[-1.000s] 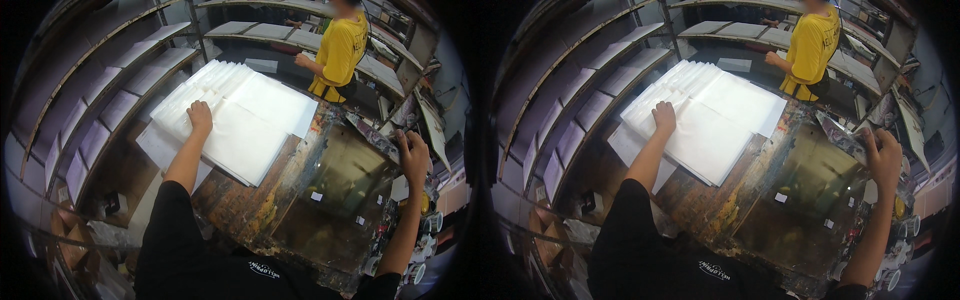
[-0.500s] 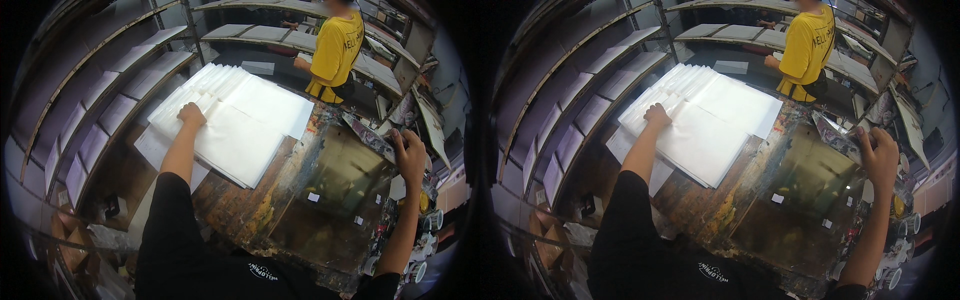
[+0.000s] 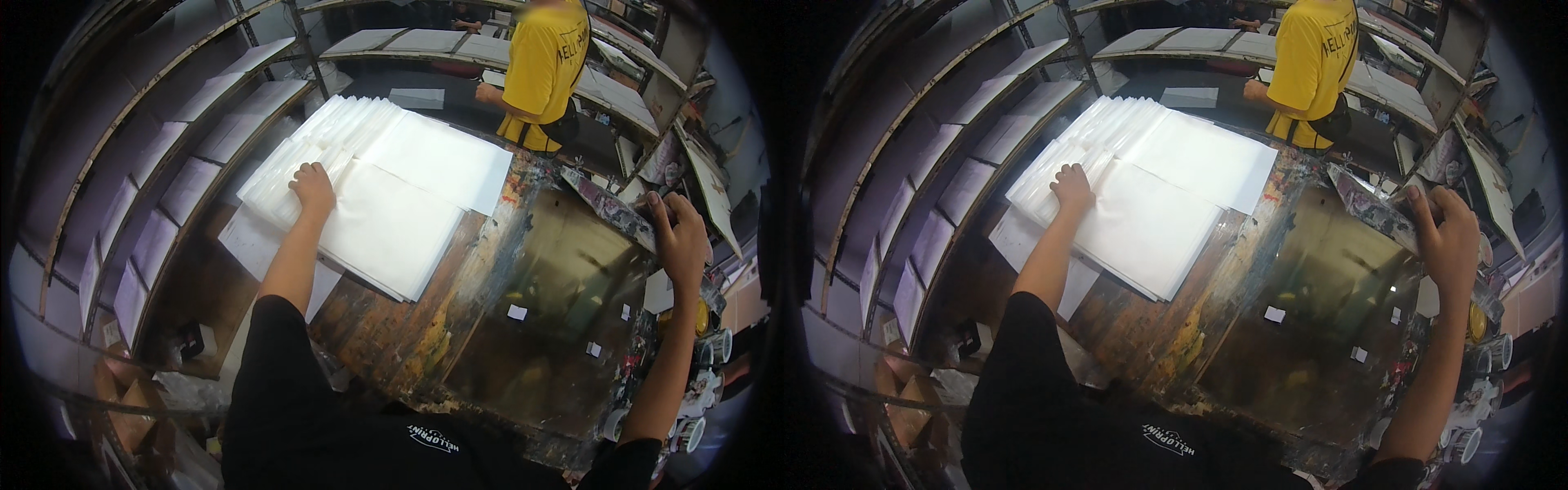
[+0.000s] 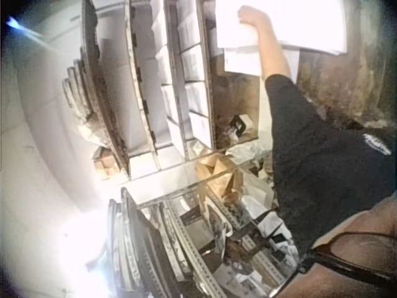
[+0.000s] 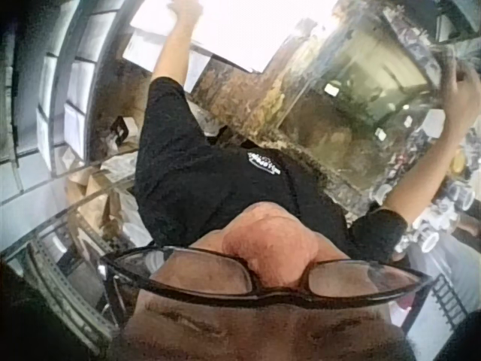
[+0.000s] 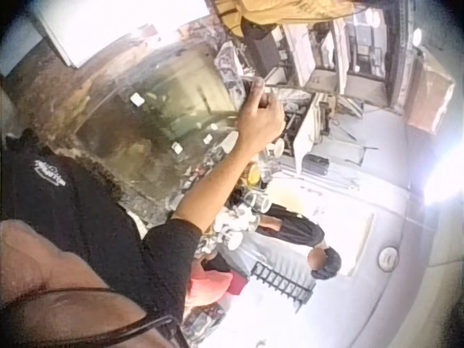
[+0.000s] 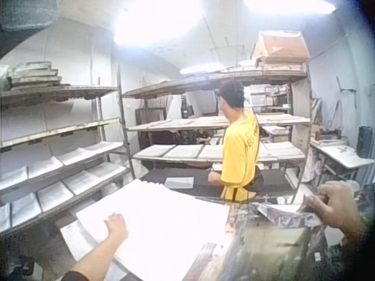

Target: The person repeatedly places white sheets under a screen printing frame, uses a squeegee to pull ink across the screen, then lifts the frame and removes the printed sheet. The process is repeated continuously with assistance from a coworker who stacks finished sheets.

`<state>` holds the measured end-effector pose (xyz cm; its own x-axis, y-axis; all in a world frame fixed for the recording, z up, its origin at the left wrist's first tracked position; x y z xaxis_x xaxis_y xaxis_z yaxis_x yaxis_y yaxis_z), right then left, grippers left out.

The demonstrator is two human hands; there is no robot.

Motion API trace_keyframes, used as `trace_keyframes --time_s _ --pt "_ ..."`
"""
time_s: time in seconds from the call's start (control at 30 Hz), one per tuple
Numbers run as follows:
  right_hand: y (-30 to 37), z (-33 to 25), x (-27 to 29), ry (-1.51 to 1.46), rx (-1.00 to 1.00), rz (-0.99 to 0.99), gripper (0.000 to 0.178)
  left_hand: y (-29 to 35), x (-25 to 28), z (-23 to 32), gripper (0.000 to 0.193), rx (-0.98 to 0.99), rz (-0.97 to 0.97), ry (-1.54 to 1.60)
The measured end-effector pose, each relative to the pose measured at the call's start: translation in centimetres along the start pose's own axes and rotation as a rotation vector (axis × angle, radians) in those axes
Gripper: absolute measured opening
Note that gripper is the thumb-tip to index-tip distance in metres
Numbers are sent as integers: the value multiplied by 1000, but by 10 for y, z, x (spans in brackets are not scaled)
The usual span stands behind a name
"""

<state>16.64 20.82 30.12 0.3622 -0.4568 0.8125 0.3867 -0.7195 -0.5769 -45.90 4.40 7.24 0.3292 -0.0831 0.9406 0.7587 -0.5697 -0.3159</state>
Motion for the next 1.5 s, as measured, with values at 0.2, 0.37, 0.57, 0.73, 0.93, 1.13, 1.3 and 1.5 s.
trace_keyframes --time_s 0.2,0.37,0.57,0.73,0.93,1.13,1.3,1.5 --pt "3 -3 0 -21 -17 13 59 7 -2 7 41 -39 135 -77" --pt "4 -6 0 17 -1 19 59 -2 -7 2 48 23 -43 104" --pt "3 -6 1 30 -10 15 61 -31 -3 -20 85 25 -314 248" --pt "4 -2 0 24 9 39 67 -20 -4 -11 68 -37 -293 160" --pt "4 2 0 -8 0 65 75 -27 10 -9 60 -61 -236 139" --pt "1 8 -6 -3 85 161 75 -44 113 -20 64 -133 -115 188" --pt "-7 15 -16 34 119 267 78 -98 277 -60 49 -196 -22 268" --pt "-29 18 -10 66 87 129 78 -77 404 -6 39 -134 -124 600"
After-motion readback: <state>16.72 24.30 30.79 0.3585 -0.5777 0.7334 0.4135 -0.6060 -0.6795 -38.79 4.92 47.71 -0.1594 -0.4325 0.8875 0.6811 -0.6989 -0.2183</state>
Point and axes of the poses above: each hand's wrist, its own y-axis away from the middle knuckle, its own x-axis out of the back of the hand, z = x × y, the point moved 4 cm from there along -y, towards the middle knuckle, and after that the axes turned 8 degrees about y, right-handed, at the moved point
